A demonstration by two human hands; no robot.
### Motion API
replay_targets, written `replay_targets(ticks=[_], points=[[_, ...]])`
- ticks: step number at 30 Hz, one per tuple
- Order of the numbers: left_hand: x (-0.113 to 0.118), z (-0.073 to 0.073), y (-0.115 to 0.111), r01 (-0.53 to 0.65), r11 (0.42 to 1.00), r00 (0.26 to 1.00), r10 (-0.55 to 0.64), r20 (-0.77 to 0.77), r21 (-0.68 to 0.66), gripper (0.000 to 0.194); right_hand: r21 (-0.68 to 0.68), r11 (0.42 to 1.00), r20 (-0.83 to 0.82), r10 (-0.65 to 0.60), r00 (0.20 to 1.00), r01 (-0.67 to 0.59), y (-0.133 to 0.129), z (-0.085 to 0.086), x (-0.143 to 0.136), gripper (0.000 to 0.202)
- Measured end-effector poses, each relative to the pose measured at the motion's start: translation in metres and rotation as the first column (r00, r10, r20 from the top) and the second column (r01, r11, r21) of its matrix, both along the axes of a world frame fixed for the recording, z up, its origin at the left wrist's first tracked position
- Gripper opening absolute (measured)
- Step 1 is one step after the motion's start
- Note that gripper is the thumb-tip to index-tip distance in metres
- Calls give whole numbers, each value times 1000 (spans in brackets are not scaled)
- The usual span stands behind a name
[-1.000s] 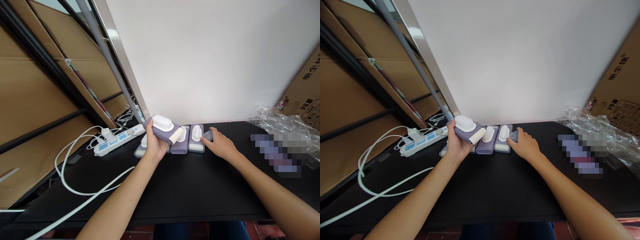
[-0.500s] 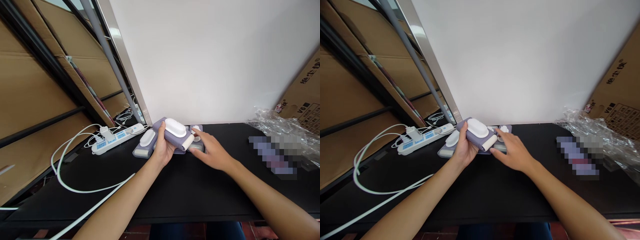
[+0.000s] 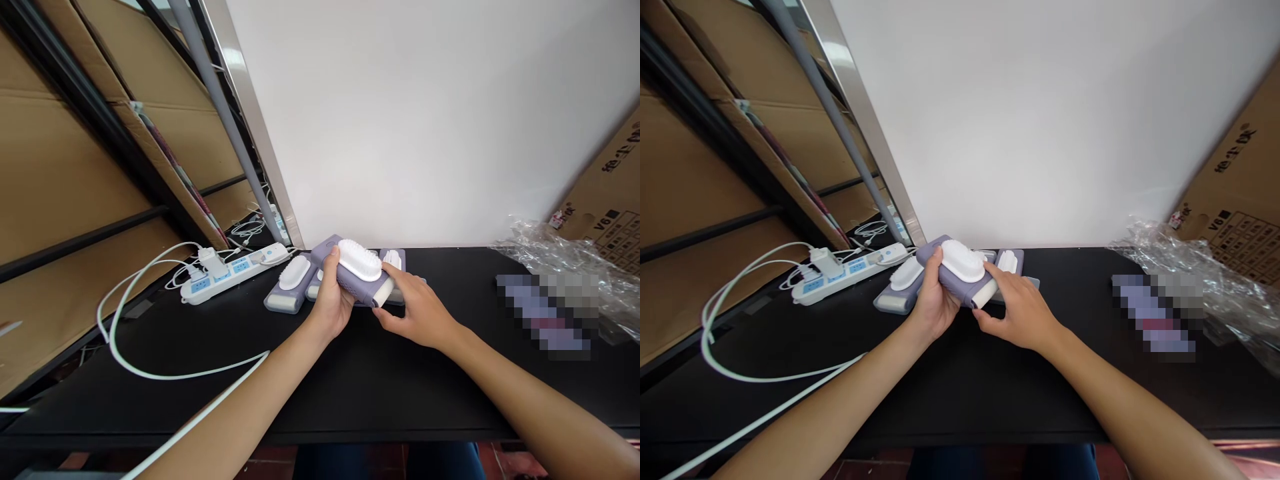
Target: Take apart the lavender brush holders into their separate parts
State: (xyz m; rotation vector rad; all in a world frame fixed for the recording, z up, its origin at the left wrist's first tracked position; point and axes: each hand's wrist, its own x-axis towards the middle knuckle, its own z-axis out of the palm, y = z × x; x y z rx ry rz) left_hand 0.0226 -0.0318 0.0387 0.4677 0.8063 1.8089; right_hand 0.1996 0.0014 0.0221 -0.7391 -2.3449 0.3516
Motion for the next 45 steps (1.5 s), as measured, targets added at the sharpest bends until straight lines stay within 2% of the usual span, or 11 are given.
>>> replay_targets(ticks=[6, 13, 18, 24, 28, 31, 35, 39, 42, 44, 45], points=[[-1, -2, 1, -2, 1000, 1000, 2, -25, -3, 41, -70, 997, -33, 28, 999, -31, 3, 0, 1, 76], [1, -1, 0, -6, 1000, 999, 6, -36, 2, 41, -126, 992, -61, -26, 998, 18, -7, 5, -3, 73], [3, 2, -3, -6, 1000, 1000, 6, -14, -12, 41, -105, 994, -131, -39, 991, 26, -14, 7, -5, 70], [2, 6, -3, -11, 1000, 999, 11, 41, -12, 39, 15, 1000, -163, 11, 987, -9, -16, 3, -5, 68], [-1, 7, -1, -38, 999, 995, 39, 93, -15, 36, 46, 999, -156, 7, 988, 0, -17, 1, -6, 57], [-6, 8, 2, -35, 999, 994, 36, 106, -8, 37, 140, 990, -128, 1, 992, 17, -15, 0, -6, 49], [-11, 12, 4, -56, 998, 991, 58, 121, -21, 41, 354, 935, -64, -6, 998, 28, -9, -3, -7, 36], [-12, 14, 4, -65, 996, 990, 71, 118, -58, 43, 535, 844, -80, 76, 994, -21, -2, -4, -4, 32], [-12, 14, 4, -77, 995, 989, 84, 121, -57, 40, 437, 896, -210, 14, 978, 81, 10, 4, 6, 35], [-12, 13, 3, -81, 995, 989, 88, 120, -59, 37, 230, 938, -252, -200, 947, 260, 23, 15, 20, 35], [-12, 13, 3, -82, 995, 989, 89, 121, -62, 36, 108, 924, -209, -339, 917, 366, 31, 21, 28, 35]])
